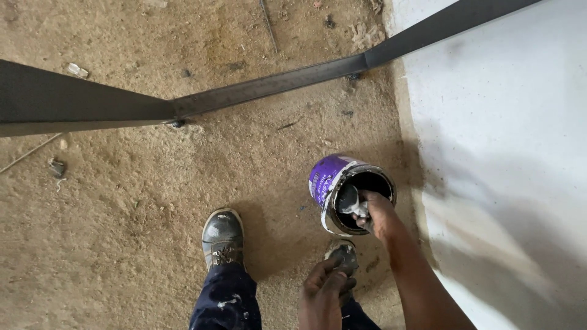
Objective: The person paints a black metal frame with black paint using a white cloth. They repeatedly dip the cloth into a paint can and apply the paint to the horizontal and vertical sections of the frame near the floor.
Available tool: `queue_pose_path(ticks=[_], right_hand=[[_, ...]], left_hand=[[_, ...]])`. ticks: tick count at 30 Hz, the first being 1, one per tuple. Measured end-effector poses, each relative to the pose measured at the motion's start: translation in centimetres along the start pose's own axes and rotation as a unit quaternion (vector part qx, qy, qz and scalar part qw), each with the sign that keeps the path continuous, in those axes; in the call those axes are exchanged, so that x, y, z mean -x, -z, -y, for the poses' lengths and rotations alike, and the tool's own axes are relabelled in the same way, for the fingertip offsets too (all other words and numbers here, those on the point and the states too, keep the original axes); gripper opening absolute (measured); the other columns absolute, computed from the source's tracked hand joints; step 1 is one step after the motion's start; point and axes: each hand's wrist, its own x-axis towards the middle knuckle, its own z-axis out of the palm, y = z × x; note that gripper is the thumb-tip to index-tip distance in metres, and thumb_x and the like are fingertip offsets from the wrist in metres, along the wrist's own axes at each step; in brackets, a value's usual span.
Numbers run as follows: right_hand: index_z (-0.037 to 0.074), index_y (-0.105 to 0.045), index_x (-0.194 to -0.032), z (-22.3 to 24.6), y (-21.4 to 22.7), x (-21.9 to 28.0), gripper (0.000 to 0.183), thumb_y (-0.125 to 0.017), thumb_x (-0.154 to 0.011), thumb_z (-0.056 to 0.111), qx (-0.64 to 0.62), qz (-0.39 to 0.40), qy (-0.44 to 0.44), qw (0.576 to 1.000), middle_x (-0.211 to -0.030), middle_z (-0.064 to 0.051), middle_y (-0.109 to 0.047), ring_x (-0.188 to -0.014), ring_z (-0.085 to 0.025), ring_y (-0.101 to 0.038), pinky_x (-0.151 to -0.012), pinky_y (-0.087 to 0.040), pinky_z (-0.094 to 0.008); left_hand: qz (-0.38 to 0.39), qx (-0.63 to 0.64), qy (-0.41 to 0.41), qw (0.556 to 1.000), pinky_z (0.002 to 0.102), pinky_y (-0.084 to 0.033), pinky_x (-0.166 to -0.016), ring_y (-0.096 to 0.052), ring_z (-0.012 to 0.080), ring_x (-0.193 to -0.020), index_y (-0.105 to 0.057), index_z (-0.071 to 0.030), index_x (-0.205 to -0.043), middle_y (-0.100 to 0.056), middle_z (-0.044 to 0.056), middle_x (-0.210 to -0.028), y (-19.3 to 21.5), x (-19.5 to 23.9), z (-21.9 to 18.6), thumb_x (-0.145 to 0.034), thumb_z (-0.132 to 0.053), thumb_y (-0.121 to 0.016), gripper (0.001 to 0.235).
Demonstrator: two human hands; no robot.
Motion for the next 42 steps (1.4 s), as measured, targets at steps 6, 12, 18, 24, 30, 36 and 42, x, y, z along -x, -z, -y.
queue_pose_path(ticks=[6,12,18,24,30,36,42], right_hand=[[0.009,-0.064,-0.115,0.7,1.3,-0.3,0.039,-0.059,-0.093,0.041,0.133,0.025,0.031,0.990,-0.091,-0.012,-0.066,-0.076,-0.024,-0.059,-0.060,-0.047,-0.035],[0.013,-0.065,-0.110,0.9,1.0,-0.4,0.038,-0.062,-0.088,0.044,0.126,0.009,0.015,0.992,-0.082,-0.008,-0.056,-0.071,-0.021,-0.054,-0.056,-0.045,-0.032],[0.016,-0.064,-0.092,0.2,-0.6,-3.1,0.021,-0.060,-0.089,0.036,0.164,-0.056,0.043,0.984,-0.087,-0.007,-0.065,-0.086,-0.020,-0.061,-0.069,-0.051,-0.032],[0.013,-0.072,-0.096,0.0,1.0,-2.7,0.030,-0.061,-0.090,0.039,0.207,0.021,0.078,0.975,-0.089,-0.010,-0.074,-0.086,-0.022,-0.067,-0.073,-0.051,-0.037],[0.016,-0.072,-0.089,-2.3,5.1,-8.4,0.031,-0.069,-0.089,0.047,0.047,0.063,0.046,0.996,-0.072,-0.003,-0.068,-0.063,-0.018,-0.065,-0.048,-0.050,-0.031],[0.013,-0.054,-0.061,-1.1,4.7,-5.4,0.050,-0.052,-0.102,0.041,0.048,0.217,0.110,0.969,-0.047,0.001,-0.047,-0.035,-0.011,-0.041,-0.032,-0.028,-0.024],[0.012,-0.062,-0.082,-0.9,3.5,-3.6,0.029,-0.062,-0.096,0.037,0.032,0.112,0.079,0.990,-0.059,-0.002,-0.053,-0.041,-0.013,-0.043,-0.032,-0.026,-0.023]], left_hand=[[0.015,-0.018,-0.009,1.000,0.037,-0.058,-0.090,-0.079,0.0258,-0.095,-0.080,-0.012,-0.128,-0.085,0.011,-0.112,0.2,-1.0,0.6,-0.087,-0.014,-0.062,0.045],[0.018,-0.019,-0.007,1.000,0.034,-0.058,-0.088,-0.077,0.0265,-0.098,-0.082,-0.013,-0.127,-0.085,0.012,-0.116,-0.2,0.5,-0.6,-0.090,-0.011,-0.060,0.044],[-0.006,-0.011,-0.026,1.000,0.029,-0.057,-0.077,-0.075,0.0201,-0.082,-0.086,-0.010,-0.119,-0.087,0.008,-0.100,-0.2,-0.6,0.1,-0.083,-0.009,-0.061,0.044],[0.005,0.020,-0.017,1.000,0.031,-0.057,-0.075,-0.075,0.0238,-0.083,-0.085,-0.007,-0.119,-0.086,0.014,-0.099,-0.2,-0.6,0.0,-0.086,-0.007,-0.062,0.040],[0.015,0.009,-0.017,1.000,0.030,-0.057,-0.071,-0.075,0.0219,-0.083,-0.085,-0.007,-0.117,-0.085,0.012,-0.100,0.1,-0.2,-0.7,-0.087,-0.010,-0.062,0.037],[0.023,0.032,-0.008,0.999,0.034,-0.055,-0.078,-0.075,0.0262,-0.087,-0.084,-0.006,-0.115,-0.084,0.015,-0.099,0.0,-0.2,-0.9,-0.087,-0.009,-0.063,0.035],[0.031,0.039,-0.025,0.998,0.033,-0.058,-0.079,-0.074,0.0260,-0.089,-0.084,-0.002,-0.109,-0.084,0.015,-0.101,0.0,-0.9,-0.3,-0.088,-0.006,-0.061,0.031]])
